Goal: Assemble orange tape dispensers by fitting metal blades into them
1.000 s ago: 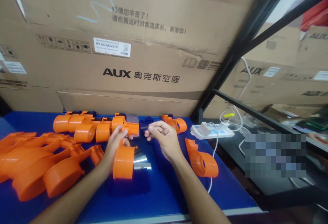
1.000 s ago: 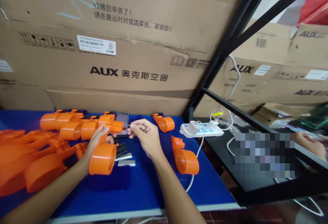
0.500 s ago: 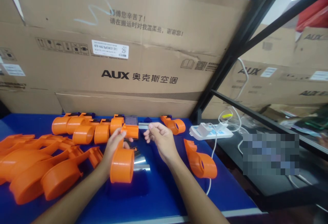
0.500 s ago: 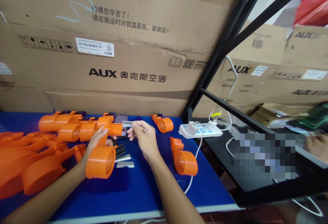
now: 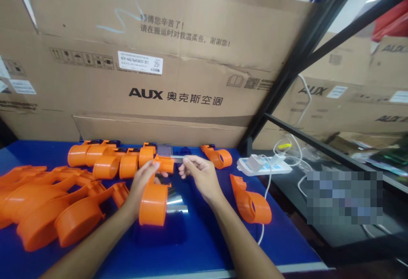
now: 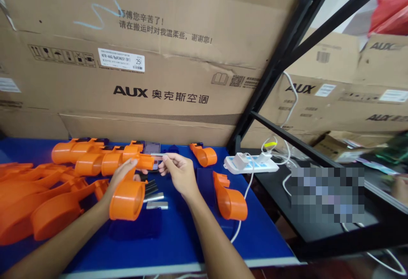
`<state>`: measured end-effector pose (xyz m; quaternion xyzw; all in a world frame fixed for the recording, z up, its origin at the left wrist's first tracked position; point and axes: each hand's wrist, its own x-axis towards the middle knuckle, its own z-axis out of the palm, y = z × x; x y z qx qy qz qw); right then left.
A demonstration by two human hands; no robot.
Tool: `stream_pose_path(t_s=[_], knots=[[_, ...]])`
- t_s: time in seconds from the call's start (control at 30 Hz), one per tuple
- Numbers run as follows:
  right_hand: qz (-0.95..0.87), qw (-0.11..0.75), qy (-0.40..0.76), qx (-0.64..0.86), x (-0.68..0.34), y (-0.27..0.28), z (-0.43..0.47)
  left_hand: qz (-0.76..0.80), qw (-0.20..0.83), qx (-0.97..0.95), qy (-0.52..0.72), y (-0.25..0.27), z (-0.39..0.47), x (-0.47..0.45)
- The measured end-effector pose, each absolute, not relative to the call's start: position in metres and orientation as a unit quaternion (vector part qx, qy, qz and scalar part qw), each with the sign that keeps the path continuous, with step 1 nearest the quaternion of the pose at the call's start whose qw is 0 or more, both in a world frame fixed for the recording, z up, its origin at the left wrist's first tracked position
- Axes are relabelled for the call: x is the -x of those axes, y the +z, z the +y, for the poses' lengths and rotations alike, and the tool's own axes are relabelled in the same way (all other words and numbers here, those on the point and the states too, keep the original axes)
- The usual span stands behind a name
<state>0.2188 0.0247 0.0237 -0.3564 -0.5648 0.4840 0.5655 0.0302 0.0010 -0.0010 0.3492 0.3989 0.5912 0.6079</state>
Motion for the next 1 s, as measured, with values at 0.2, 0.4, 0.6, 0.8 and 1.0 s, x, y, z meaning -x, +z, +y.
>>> stream_pose_path(t_s=[0.2, 0.4, 0.6, 0.8, 1.0], knots=[[-0.617, 0.536, 0.419, 0.395, -0.217, 0.021, 0.022, 0.429, 0.568, -0.406, 0.572, 0.0, -0.002, -0.032], [-0.639, 0.542, 0.356, 0.413, -0.216, 0.018, 0.022, 0.43, 0.561, -0.392, 0.589, 0.002, -0.002, -0.034], [-0.613, 0.579, 0.332, 0.423, -0.225, 0.022, 0.024, 0.429, 0.577, -0.367, 0.59, 0.0, 0.0, -0.033], [-0.614, 0.572, 0.364, 0.403, -0.223, 0.025, 0.021, 0.44, 0.554, -0.398, 0.584, 0.0, -0.001, -0.032], [-0.62, 0.564, 0.41, 0.359, -0.216, 0.023, 0.018, 0.421, 0.547, -0.443, 0.572, -0.003, -0.001, -0.033]])
